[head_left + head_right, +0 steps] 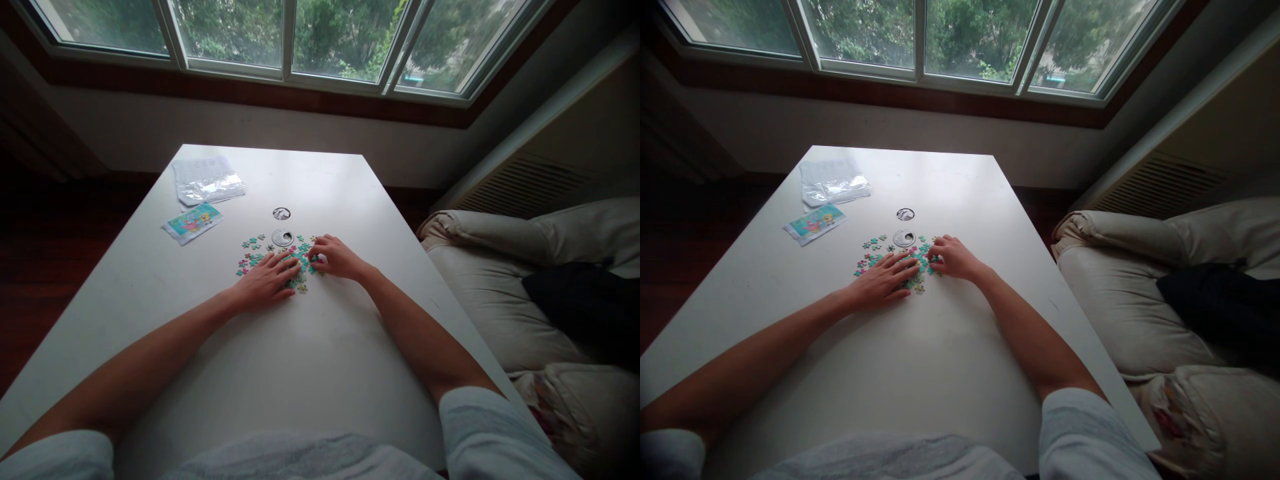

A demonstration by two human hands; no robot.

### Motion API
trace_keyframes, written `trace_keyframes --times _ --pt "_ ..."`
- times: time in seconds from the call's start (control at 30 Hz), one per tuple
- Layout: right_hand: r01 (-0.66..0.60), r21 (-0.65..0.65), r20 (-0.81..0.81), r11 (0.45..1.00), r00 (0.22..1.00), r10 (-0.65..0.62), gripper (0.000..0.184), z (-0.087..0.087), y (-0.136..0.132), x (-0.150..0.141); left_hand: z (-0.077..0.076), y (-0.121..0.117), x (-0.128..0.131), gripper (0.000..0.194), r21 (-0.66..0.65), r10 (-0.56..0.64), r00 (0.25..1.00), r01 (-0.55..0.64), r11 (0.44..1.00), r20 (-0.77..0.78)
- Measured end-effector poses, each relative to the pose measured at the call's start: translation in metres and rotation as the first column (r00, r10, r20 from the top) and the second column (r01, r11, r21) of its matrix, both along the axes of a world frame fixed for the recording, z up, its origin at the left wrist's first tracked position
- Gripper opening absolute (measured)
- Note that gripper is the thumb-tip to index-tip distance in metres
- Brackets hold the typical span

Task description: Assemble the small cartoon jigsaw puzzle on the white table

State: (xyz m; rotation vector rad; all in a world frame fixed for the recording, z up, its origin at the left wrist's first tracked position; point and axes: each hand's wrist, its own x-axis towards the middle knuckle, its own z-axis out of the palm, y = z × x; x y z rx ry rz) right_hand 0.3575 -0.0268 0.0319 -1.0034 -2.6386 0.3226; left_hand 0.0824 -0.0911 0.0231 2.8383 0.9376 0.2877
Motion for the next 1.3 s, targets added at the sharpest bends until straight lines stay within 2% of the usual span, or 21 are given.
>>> trace_keyframes --times 0.27,0.6,0.93,1.3 --pt "0.019 -0.003 -0.023 1.000 1.000 -0.019 0.013 0.004 0.002 0.006 0.000 0.005 0.000 0.052 0.051 0.044 0.998 -0.047 0.998 0.049" --pt "0.132 0.004 0.025 0.991 0.991 -0.132 0.015 -0.001 0.008 0.012 -0.001 0.006 -0.001 0.036 0.069 0.021 0.995 -0.028 0.997 0.102" --pt "0.172 -0.009 0.056 0.985 0.984 -0.172 0.021 0.000 0.007 0.011 0.000 0.006 -0.001 0.030 0.085 0.017 0.992 -0.028 0.996 0.123" --pt "0.188 -0.015 0.023 0.982 0.982 -0.188 0.016 -0.001 0.005 0.008 0.002 0.006 0.001 0.026 0.064 -0.005 0.992 -0.003 0.998 0.125"
